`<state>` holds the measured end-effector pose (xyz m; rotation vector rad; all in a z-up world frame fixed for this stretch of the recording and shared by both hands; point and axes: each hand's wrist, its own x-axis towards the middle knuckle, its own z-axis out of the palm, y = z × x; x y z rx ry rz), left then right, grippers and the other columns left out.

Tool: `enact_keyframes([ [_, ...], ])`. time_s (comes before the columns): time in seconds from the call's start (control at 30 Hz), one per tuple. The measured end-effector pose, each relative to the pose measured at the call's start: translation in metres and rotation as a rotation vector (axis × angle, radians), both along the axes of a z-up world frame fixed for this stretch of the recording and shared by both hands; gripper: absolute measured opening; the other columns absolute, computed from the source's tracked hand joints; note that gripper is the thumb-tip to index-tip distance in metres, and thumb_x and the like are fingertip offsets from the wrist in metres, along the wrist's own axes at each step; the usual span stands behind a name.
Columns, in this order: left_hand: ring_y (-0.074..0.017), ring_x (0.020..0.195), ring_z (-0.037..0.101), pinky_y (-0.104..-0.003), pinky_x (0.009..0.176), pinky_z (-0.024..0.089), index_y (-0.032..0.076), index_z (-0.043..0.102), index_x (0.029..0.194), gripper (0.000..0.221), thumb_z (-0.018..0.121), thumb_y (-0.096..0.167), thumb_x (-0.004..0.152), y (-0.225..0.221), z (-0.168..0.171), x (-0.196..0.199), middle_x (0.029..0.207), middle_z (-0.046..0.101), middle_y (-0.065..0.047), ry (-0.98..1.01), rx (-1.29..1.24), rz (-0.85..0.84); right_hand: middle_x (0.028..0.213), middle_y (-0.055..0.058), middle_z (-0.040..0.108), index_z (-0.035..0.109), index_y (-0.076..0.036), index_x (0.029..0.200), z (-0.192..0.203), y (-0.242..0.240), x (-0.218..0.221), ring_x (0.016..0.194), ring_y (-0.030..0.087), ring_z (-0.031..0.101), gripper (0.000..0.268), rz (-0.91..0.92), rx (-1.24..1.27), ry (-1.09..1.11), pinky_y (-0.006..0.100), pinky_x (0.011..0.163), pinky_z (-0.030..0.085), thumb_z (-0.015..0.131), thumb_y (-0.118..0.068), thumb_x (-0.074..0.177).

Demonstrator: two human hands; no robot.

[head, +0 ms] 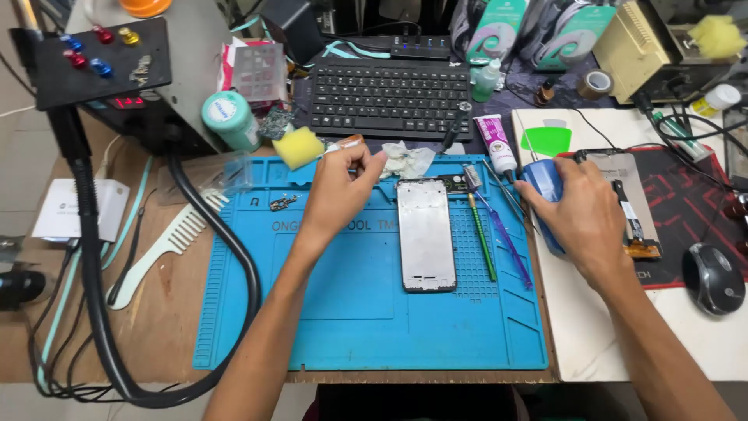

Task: Disassembling a mobile phone using a heat gun to loosen adhesive and an electric screwdriver to remove internal parts.

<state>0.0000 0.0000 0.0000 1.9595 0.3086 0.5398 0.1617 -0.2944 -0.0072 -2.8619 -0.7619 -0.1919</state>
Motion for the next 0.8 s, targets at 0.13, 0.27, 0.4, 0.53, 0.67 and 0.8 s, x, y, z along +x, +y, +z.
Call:
enact_keyframes([
  [0.13, -0.0109, 0.04, 0.053, -0.023, 0.038, 0.041, 0.009, 0.054, 0.071, 0.035, 0.063, 0.026, 0.099, 0.014, 0.045, -0.024, 0.054, 0.055, -0.003, -0.057, -0.437, 0.049, 0.111, 0.02, 0.057, 0.063, 0.002, 0.146, 0.013, 0.019, -0.022, 0.096, 0.04, 0.061, 0.078, 0.138, 0.047, -0.291, 0.052, 0.074, 0.056, 0.074, -0.055, 0.094],
  [0.27, -0.0171, 0.052, 0.058, -0.028, 0.049, 0.046, 0.006, 0.06, 0.084, 0.028, 0.057, 0.028, 0.102, 0.038, 0.052, -0.053, 0.065, 0.056, -0.005, -0.255, -0.795, 0.088, 0.116, 0.02, 0.055, 0.061, -0.003, 0.144, 0.048, 0.067, -0.073, 0.095, 0.034, 0.059, 0.057, 0.415, 0.171, -0.265, 0.05, 0.081, 0.052, 0.071, -0.035, 0.099],
  [0.4, -0.0237, 0.069, 0.059, -0.035, 0.066, 0.051, 0.0, 0.065, 0.102, 0.029, 0.062, 0.028, 0.098, 0.073, 0.034, -0.08, 0.077, 0.057, -0.009, -0.514, -1.203, 0.098, 0.119, 0.015, 0.059, 0.055, -0.013, 0.145, 0.055, 0.119, -0.12, 0.095, 0.033, 0.065, 0.057, 0.777, 0.235, 0.043, 0.047, 0.081, 0.053, 0.066, -0.037, 0.096],
  [0.53, -0.0281, 0.094, 0.072, -0.036, 0.088, 0.061, 0.0, 0.062, 0.115, 0.038, 0.072, 0.029, 0.092, 0.103, 0.034, -0.108, 0.096, 0.064, -0.013, -0.641, -1.372, 0.267, 0.117, 0.013, 0.067, 0.06, -0.015, 0.138, 0.047, 0.16, -0.171, 0.108, 0.037, 0.07, 0.045, 0.954, 0.173, 0.206, 0.048, 0.092, 0.055, 0.064, -0.03, 0.095],
  [0.67, -0.0341, 0.113, 0.064, -0.044, 0.101, 0.057, -0.002, 0.052, 0.128, 0.06, 0.077, 0.033, 0.087, 0.134, 0.02, -0.124, 0.115, 0.057, -0.02, -0.954, -1.617, 0.375, 0.127, 0.019, 0.062, 0.054, -0.008, 0.138, 0.035, 0.189, -0.205, 0.116, 0.04, 0.065, 0.044, 1.207, 0.06, 0.383, 0.051, 0.101, 0.051, 0.057, -0.032, 0.102],
  [0.8, -0.0383, 0.125, 0.058, -0.049, 0.106, 0.055, -0.003, 0.034, 0.142, 0.089, 0.08, 0.043, 0.081, 0.156, 0.012, -0.133, 0.134, 0.051, -0.027, -1.174, -1.765, 0.431, 0.138, 0.019, 0.055, 0.046, -0.016, 0.15, 0.03, 0.207, -0.221, 0.123, 0.04, 0.062, 0.052, 1.208, -0.087, 0.393, 0.054, 0.105, 0.049, 0.054, -0.038, 0.104],
])
